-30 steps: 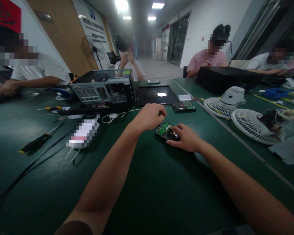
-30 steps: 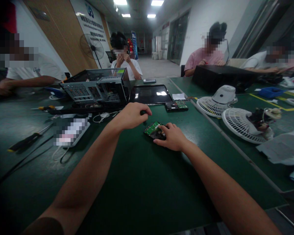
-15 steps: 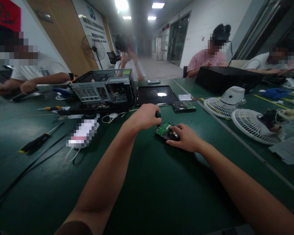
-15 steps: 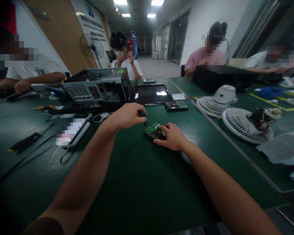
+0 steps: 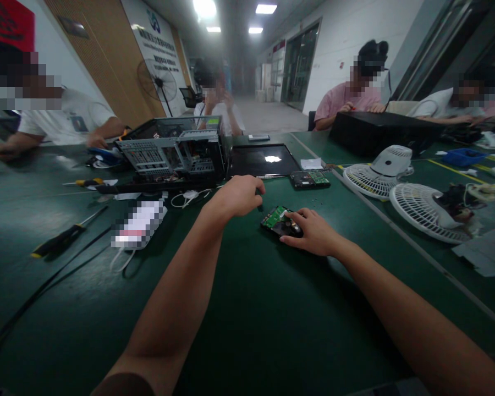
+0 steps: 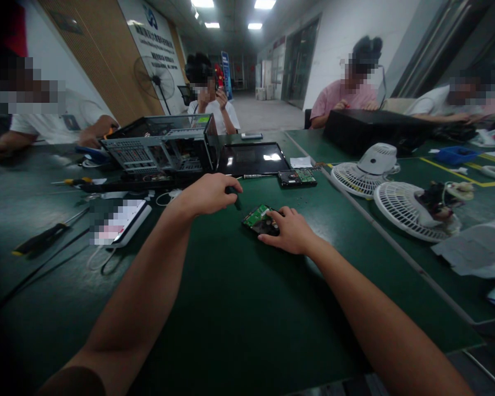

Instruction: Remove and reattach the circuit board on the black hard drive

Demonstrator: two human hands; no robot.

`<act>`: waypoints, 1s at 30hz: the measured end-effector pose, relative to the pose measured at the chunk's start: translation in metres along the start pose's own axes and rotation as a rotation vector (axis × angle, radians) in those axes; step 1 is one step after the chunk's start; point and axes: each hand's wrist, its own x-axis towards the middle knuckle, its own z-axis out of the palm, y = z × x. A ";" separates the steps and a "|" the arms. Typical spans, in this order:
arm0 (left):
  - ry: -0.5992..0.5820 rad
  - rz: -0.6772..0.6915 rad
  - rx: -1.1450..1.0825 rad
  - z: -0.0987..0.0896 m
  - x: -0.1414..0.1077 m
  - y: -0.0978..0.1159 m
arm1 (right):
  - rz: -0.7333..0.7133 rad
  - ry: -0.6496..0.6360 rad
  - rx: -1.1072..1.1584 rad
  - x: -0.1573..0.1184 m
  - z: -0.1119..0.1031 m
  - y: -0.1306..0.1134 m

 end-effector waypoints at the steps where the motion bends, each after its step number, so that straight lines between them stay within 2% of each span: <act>1: 0.006 0.009 -0.012 0.000 0.000 0.000 | 0.001 -0.002 0.001 0.000 0.000 0.000; 6: -0.017 0.049 -0.089 0.001 0.001 0.002 | -0.002 0.000 -0.003 0.000 0.000 -0.001; 15: -0.031 0.038 -0.037 0.001 0.001 0.002 | 0.005 -0.007 -0.015 0.000 -0.002 -0.003; 24: -0.049 0.089 -0.099 0.002 0.003 0.002 | 0.010 -0.005 -0.014 0.000 -0.002 -0.004; 30: 0.010 0.114 -0.069 0.006 0.005 0.001 | 0.007 -0.004 -0.014 0.000 0.000 -0.002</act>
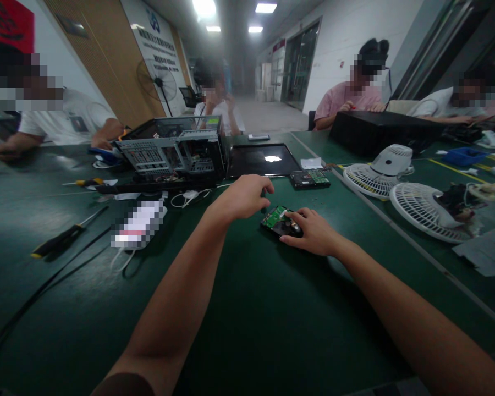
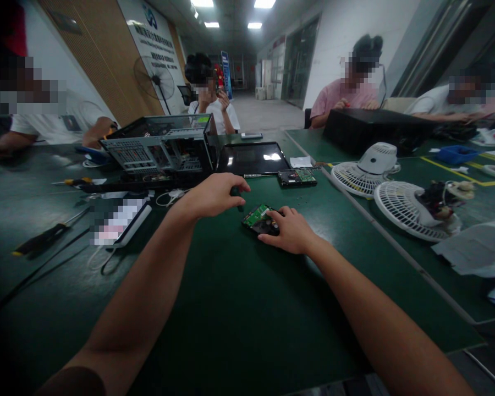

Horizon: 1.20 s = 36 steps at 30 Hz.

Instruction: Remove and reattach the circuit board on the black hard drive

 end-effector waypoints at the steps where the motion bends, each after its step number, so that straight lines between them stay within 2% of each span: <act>1: 0.011 -0.004 0.015 0.000 0.000 -0.001 | 0.000 -0.001 0.002 0.000 0.000 0.000; 7: -0.006 -0.046 0.028 -0.002 0.002 0.000 | 0.006 -0.009 0.013 0.000 -0.002 -0.001; 17: -0.021 -0.013 -0.009 0.000 -0.003 0.001 | -0.012 0.006 -0.009 0.000 0.000 0.000; 24: 0.019 -0.058 -0.038 0.000 -0.001 0.013 | -0.001 0.001 -0.007 0.000 -0.002 -0.002; 31: 0.071 -0.041 -0.075 0.004 0.002 0.016 | -0.003 0.013 -0.002 0.000 0.000 -0.001; 36: 0.054 -0.019 -0.075 0.005 0.001 0.013 | -0.013 0.014 -0.002 0.001 0.001 0.001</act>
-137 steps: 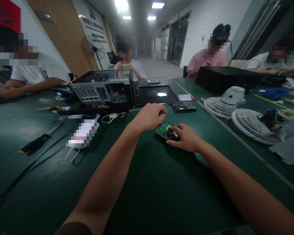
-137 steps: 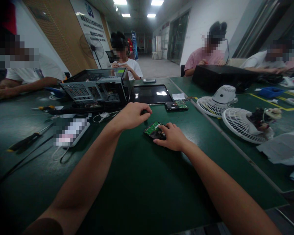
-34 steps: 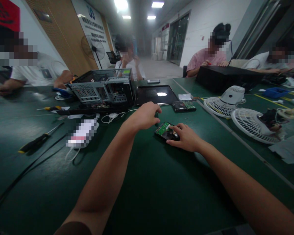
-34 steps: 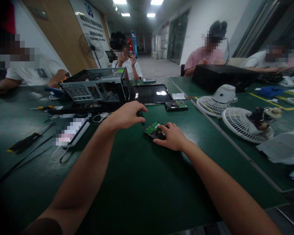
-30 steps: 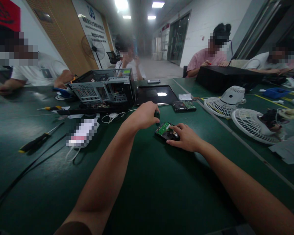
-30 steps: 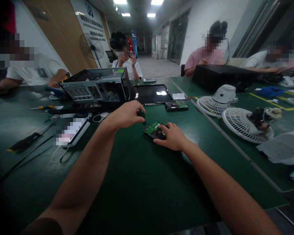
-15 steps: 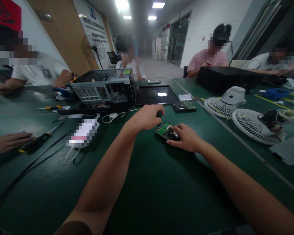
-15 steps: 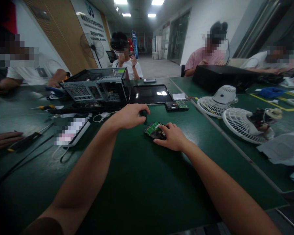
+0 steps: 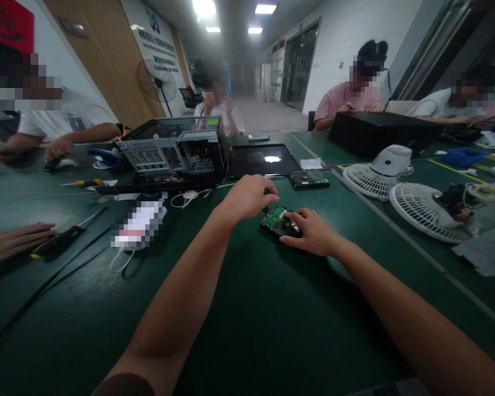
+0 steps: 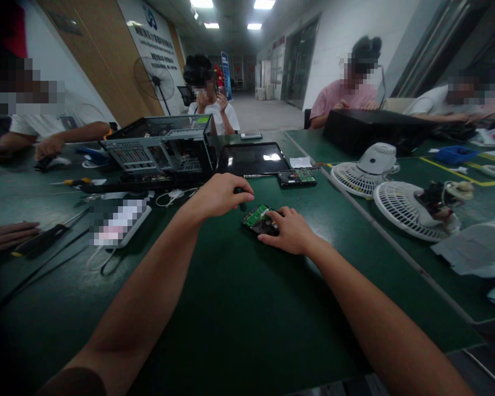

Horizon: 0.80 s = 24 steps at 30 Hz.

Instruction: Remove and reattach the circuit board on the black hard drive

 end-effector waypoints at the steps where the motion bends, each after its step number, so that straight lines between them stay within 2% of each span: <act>1: 0.009 -0.002 0.021 0.000 0.000 -0.001 | -0.001 -0.001 0.001 0.000 0.000 0.000; 4: 0.030 -0.024 0.077 0.000 -0.001 -0.002 | 0.001 -0.006 0.004 0.000 0.000 0.000; 10: -0.008 -0.063 0.079 -0.003 -0.002 0.001 | 0.011 -0.015 0.009 0.000 -0.002 -0.001; 16: -0.048 0.002 0.047 -0.005 -0.002 -0.003 | 0.013 -0.018 0.007 -0.001 -0.004 -0.002; 24: -0.028 0.028 0.063 -0.004 -0.001 -0.003 | 0.013 -0.021 0.014 -0.001 -0.004 -0.003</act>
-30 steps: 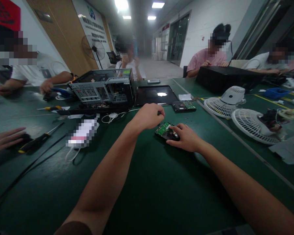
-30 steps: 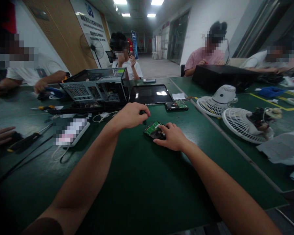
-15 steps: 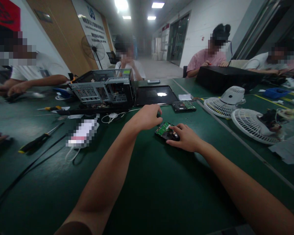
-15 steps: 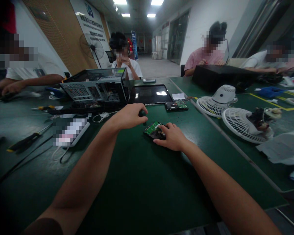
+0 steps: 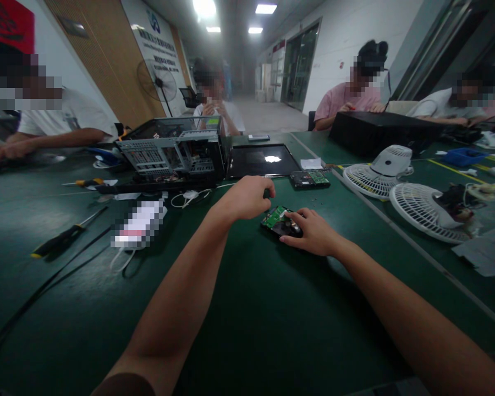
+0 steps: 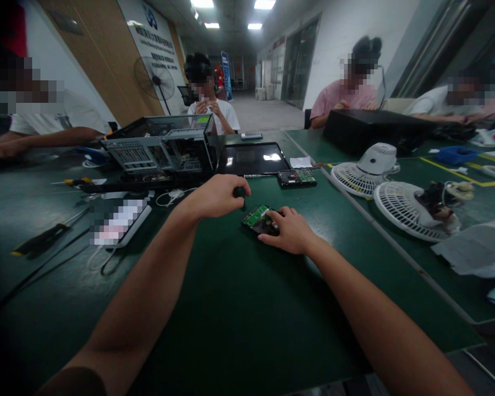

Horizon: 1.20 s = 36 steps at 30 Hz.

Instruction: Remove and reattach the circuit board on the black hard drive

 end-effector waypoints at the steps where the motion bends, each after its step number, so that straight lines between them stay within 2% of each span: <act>1: 0.002 -0.004 0.001 0.000 0.000 0.000 | -0.002 0.003 -0.001 0.000 0.000 0.000; 8: 0.028 0.013 -0.015 0.003 0.003 -0.002 | -0.015 0.024 -0.010 0.000 0.003 0.003; 22: -0.045 0.007 0.023 0.002 0.001 -0.005 | -0.010 0.018 -0.012 0.001 0.005 0.003; 27: -0.023 0.022 0.007 0.000 0.000 -0.002 | -0.004 0.015 -0.018 0.000 0.003 0.003; 32: 0.003 -0.021 -0.009 0.000 0.001 -0.004 | -0.009 0.015 -0.013 0.001 0.003 0.002; 36: 0.066 -0.115 0.018 0.002 0.002 -0.006 | -0.005 0.011 -0.014 0.000 0.003 0.002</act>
